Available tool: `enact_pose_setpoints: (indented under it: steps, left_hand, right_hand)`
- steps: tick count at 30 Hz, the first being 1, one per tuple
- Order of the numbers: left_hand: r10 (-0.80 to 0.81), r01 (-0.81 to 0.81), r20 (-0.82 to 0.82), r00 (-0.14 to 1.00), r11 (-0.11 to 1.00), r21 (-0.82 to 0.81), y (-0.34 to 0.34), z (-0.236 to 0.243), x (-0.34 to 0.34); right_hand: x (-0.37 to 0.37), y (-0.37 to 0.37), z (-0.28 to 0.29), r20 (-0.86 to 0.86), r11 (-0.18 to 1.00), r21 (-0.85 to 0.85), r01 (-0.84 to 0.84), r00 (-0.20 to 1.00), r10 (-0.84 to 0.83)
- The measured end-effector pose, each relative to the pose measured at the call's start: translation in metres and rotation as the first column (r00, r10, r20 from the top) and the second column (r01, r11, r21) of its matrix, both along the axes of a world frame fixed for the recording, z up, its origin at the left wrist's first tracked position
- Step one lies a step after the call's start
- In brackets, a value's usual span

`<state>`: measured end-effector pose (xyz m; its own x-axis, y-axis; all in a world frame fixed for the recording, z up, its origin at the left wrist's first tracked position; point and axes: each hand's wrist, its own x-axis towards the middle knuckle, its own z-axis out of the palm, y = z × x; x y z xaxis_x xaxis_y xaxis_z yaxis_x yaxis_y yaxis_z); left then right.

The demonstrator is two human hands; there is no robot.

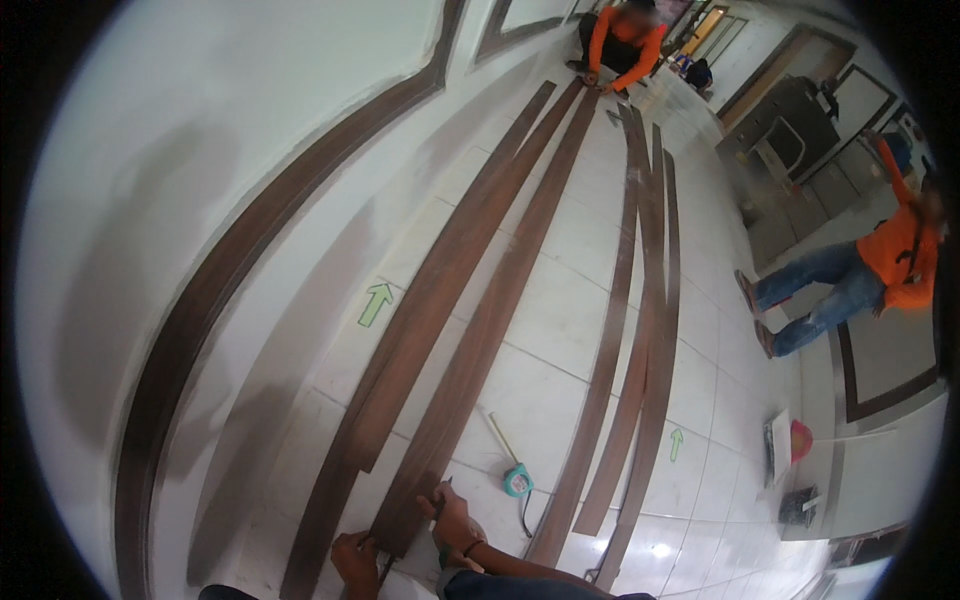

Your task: The person measures wood-patterned flooring strips using a tape measure and marker while sitting on a tiled floor. They align a metal straight edge along the marked line and cut the strip with a utility knife. Other people in the background move and position similar strips.

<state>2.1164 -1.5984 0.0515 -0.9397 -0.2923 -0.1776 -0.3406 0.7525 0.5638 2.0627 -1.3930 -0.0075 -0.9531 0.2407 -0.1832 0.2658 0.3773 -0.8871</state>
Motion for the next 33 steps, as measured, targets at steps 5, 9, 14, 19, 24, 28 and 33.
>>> enact_pose_setpoints:
  steps: [5, 9, 14, 19, 24, 28, 33]
  left_hand:
    - [-0.048, 0.04, 0.158, 0.986, 0.998, 0.05, -0.018, -0.014, 0.0]
    - [-0.163, 0.163, -0.018, 0.986, 0.986, -0.026, -0.033, -0.038, 0.009]
    - [-0.068, 0.111, 0.21, 0.975, 0.974, -0.196, -0.026, -0.034, -0.005]
    - [-0.326, 0.339, 0.319, 0.89, 0.941, 0.016, -0.009, 0.016, -0.004]
    - [-0.112, 0.126, 0.134, 0.985, 0.987, -0.099, -0.015, -0.03, 0.015]
    - [-0.095, 0.099, 0.076, 0.993, 0.993, -0.057, -0.007, 0.009, -0.001]
    - [0.057, -0.054, 0.075, 0.996, 0.998, -0.043, 0.006, -0.002, 0.013]
  right_hand:
    - [-0.004, -0.005, 0.02, 0.07, 1.0, -0.007, -0.019, 0.997, 0.019]
    - [-0.011, -0.005, 0.027, -0.019, 0.999, 0.017, -0.051, 0.999, 0.051]
    - [-0.007, -0.001, 0.024, 0.075, 1.0, -0.007, -0.023, 0.997, 0.024]
    - [0.008, 0.005, 0.01, 0.018, 0.999, 0.035, -0.015, 1.0, 0.015]
    - [0.013, 0.003, -0.006, 0.154, 0.981, 0.175, -0.079, 0.987, 0.052]
    - [0.003, 0.022, 0.05, 0.053, 0.999, -0.035, -0.016, 0.998, 0.017]
    - [0.04, 0.028, 0.082, 0.213, 0.858, -0.449, 0.249, 0.963, -0.168]
